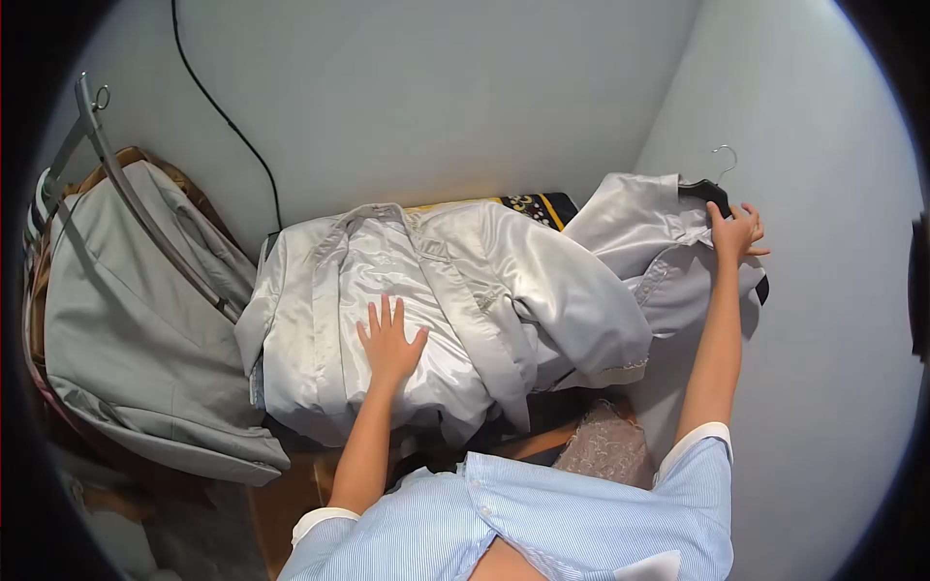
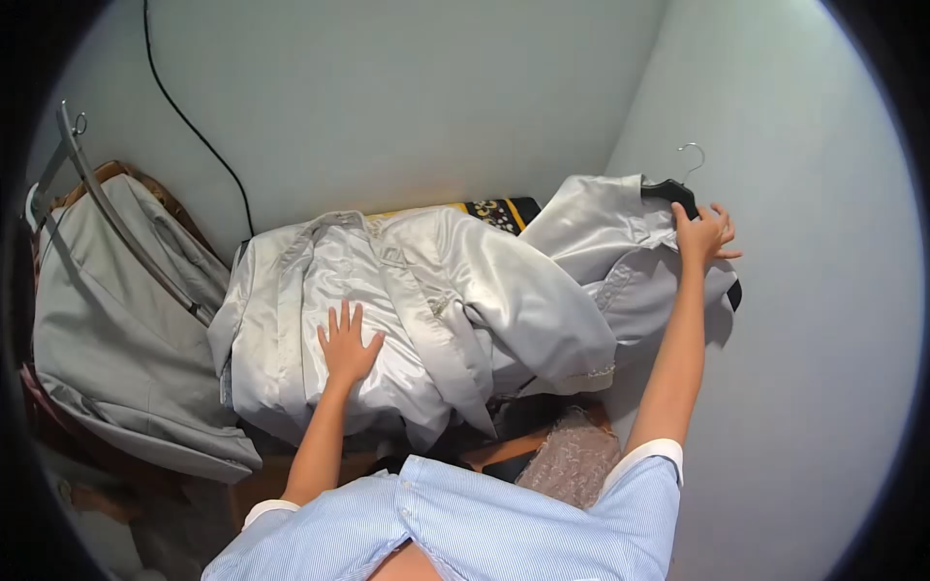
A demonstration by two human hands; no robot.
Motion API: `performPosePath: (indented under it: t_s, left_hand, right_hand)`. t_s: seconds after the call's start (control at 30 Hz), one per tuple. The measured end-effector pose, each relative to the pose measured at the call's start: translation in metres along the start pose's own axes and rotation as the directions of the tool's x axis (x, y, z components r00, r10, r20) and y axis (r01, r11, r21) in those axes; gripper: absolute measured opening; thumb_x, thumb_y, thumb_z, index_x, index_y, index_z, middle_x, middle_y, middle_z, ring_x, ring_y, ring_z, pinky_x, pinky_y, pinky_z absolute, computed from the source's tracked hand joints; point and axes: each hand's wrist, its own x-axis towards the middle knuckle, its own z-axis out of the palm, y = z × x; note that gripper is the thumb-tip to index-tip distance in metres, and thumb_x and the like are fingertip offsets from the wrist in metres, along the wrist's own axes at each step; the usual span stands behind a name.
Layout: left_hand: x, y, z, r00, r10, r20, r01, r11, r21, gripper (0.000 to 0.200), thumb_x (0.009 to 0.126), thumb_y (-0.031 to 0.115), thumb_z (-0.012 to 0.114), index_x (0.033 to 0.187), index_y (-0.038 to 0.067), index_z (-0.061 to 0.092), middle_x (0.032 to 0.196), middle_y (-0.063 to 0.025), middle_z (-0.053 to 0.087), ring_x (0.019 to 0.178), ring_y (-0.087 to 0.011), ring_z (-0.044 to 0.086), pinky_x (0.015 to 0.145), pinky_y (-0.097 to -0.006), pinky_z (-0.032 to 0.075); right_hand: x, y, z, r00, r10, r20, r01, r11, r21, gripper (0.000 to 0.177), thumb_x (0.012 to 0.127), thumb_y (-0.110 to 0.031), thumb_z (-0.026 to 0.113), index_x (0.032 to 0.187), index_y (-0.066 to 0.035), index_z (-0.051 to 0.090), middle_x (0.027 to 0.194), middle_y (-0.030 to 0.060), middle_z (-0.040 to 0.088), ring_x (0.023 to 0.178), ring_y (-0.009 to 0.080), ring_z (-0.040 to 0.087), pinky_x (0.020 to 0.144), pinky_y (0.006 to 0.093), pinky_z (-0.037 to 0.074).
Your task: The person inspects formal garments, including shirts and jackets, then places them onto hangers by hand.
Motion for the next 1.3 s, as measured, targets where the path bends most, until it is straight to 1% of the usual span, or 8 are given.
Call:
performPosePath:
  t_s: [0.33, 0.4, 0.5, 0.73, 0.83, 0.93, 1.17, 1.3]
  left_hand:
    - [0.018, 0.012, -0.024, 0.960, -0.143, 0.239, 0.126, 0.988, 0.086, 0.072, 0.081, 0.055, 0.050, 0.140, 0.013, 0.039, 0.153, -0.0147, 0.016, 0.140, -0.0399, 0.007, 0.106, -0.0626, 0.006]
    - [0.038, 0.019, -0.019, 0.988, -0.156, 0.014, 0.155, 0.985, 0.069, 0.055, 0.080, 0.045, 0.056, 0.124, 0.012, 0.056, 0.149, -0.0211, 0.020, 0.138, -0.0396, 0.013, 0.104, -0.0612, 0.015]
    - [0.082, 0.033, -0.009, 0.989, -0.054, -0.139, 0.047, 0.998, -0.051, 0.051, 0.081, 0.040, 0.058, 0.123, 0.011, 0.056, 0.149, -0.0200, 0.019, 0.136, -0.0440, 0.013, 0.102, -0.0649, 0.016]
    - [0.190, 0.046, 0.048, 0.986, 0.109, -0.126, -0.105, 0.994, 0.034, 0.065, 0.082, 0.053, 0.055, 0.134, 0.016, 0.047, 0.153, -0.0129, 0.011, 0.139, -0.0422, 0.004, 0.103, -0.0675, 0.006]
    - [0.210, 0.045, 0.070, 0.994, 0.110, 0.021, -0.112, 0.982, 0.155, 0.043, 0.080, 0.050, 0.061, 0.110, 0.021, 0.064, 0.153, -0.0098, 0.016, 0.140, -0.0389, 0.004, 0.103, -0.0686, 0.006]
    - [0.228, 0.047, 0.090, 0.973, 0.172, -0.153, -0.162, 0.984, 0.074, 0.026, 0.079, 0.036, 0.067, 0.098, 0.020, 0.064, 0.146, -0.0018, 0.030, 0.136, -0.0375, 0.015, 0.101, -0.0700, 0.010]
    - [0.290, 0.097, 0.074, 0.909, 0.127, -0.397, -0.142, 0.990, -0.009, 0.017, 0.081, 0.033, 0.066, 0.094, 0.023, 0.064, 0.147, 0.0005, 0.024, 0.133, -0.0385, 0.018, 0.100, -0.0686, 0.013]
    - [0.303, 0.083, 0.109, 0.935, 0.112, -0.335, -0.093, 0.993, 0.072, 0.020, 0.078, 0.034, 0.069, 0.096, 0.025, 0.065, 0.148, -0.0030, 0.023, 0.134, -0.0387, 0.018, 0.101, -0.0664, 0.015]
  right_hand:
    - [0.041, 0.089, -0.088, 0.936, 0.047, -0.349, -0.110, 0.980, -0.163, 0.054, 0.066, -0.065, 0.068, 0.101, -0.024, 0.071, 0.131, -0.0075, 0.046, 0.131, 0.0277, 0.028, 0.097, 0.0727, -0.007]
    - [0.041, 0.100, -0.096, 0.910, 0.003, -0.414, -0.087, 0.979, -0.185, 0.052, 0.063, -0.064, 0.070, 0.097, -0.026, 0.072, 0.129, -0.0069, 0.048, 0.129, 0.0281, 0.031, 0.098, 0.0722, -0.004]
    - [0.041, 0.114, -0.108, 0.882, 0.002, -0.472, -0.105, 0.975, -0.193, 0.050, 0.063, -0.066, 0.069, 0.093, -0.026, 0.073, 0.130, -0.0080, 0.047, 0.129, 0.0277, 0.031, 0.098, 0.0720, -0.006]
    - [0.040, 0.155, -0.117, 0.834, -0.029, -0.551, -0.179, 0.931, -0.319, 0.050, 0.065, -0.066, 0.068, 0.095, -0.027, 0.073, 0.130, -0.0111, 0.046, 0.128, 0.0276, 0.032, 0.099, 0.0720, -0.003]
    - [0.029, 0.180, -0.130, 0.810, -0.051, -0.584, -0.166, 0.935, -0.313, 0.049, 0.064, -0.065, 0.070, 0.094, -0.027, 0.073, 0.130, -0.0110, 0.046, 0.128, 0.0270, 0.031, 0.098, 0.0721, -0.003]
    - [0.014, 0.188, -0.149, 0.826, -0.050, -0.561, -0.167, 0.930, -0.329, 0.051, 0.065, -0.065, 0.069, 0.095, -0.024, 0.073, 0.129, -0.0104, 0.046, 0.128, 0.0277, 0.031, 0.099, 0.0703, -0.003]
    - [0.007, 0.220, -0.169, 0.794, -0.102, -0.600, -0.182, 0.901, -0.394, 0.051, 0.065, -0.065, 0.069, 0.094, -0.023, 0.073, 0.131, -0.0094, 0.045, 0.127, 0.0306, 0.031, 0.100, 0.0685, -0.003]
    - [0.007, 0.262, -0.217, 0.711, -0.182, -0.679, -0.249, 0.838, -0.485, 0.050, 0.062, -0.064, 0.072, 0.090, -0.023, 0.074, 0.128, -0.0093, 0.048, 0.124, 0.0322, 0.034, 0.099, 0.0694, -0.003]
